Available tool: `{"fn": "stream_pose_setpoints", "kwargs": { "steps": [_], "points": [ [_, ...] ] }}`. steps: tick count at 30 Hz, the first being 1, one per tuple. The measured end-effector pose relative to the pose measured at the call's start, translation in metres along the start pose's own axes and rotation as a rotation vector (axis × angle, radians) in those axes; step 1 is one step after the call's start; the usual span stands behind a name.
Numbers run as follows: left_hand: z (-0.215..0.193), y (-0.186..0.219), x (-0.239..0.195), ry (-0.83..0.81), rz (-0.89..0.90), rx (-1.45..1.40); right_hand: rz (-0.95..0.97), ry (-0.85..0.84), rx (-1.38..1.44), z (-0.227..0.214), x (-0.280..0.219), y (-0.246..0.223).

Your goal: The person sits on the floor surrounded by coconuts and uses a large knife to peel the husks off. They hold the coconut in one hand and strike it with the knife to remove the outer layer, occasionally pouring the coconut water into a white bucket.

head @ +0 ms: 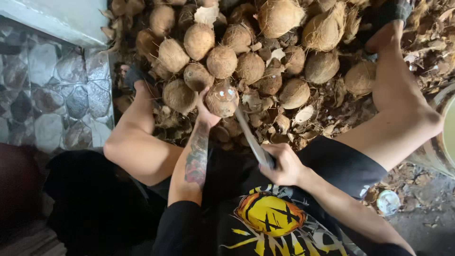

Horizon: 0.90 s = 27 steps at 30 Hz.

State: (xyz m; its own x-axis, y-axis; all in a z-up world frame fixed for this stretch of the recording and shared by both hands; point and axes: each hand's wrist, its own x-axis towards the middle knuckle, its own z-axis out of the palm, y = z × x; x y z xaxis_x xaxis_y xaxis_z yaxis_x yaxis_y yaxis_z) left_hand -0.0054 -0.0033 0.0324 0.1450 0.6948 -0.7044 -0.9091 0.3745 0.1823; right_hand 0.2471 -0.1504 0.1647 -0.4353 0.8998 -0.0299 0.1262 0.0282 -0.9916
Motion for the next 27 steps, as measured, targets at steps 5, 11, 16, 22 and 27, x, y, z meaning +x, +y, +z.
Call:
{"fn": "stream_pose_setpoints", "kwargs": {
  "steps": [5,11,16,22,27],
  "points": [
    [0.001,-0.006,-0.005,0.004,0.058,0.08,-0.682,0.26,-0.028,-0.007,0.029,-0.026],
    [0.0,-0.012,-0.017,0.228,0.026,0.404,0.198,-0.203,-0.355,-0.002,-0.008,0.089],
    [-0.014,0.041,0.018,-0.809,0.282,0.644,0.201,0.016,0.013,-0.006,0.0,0.022],
    [0.022,0.024,-0.009,-0.365,0.13,0.336,0.047,0.043,0.156,-0.033,0.025,-0.063],
    [0.001,-0.017,0.006,-0.087,0.141,0.147,-0.38,0.195,-0.023,-0.029,0.034,-0.096]
  ]
}}
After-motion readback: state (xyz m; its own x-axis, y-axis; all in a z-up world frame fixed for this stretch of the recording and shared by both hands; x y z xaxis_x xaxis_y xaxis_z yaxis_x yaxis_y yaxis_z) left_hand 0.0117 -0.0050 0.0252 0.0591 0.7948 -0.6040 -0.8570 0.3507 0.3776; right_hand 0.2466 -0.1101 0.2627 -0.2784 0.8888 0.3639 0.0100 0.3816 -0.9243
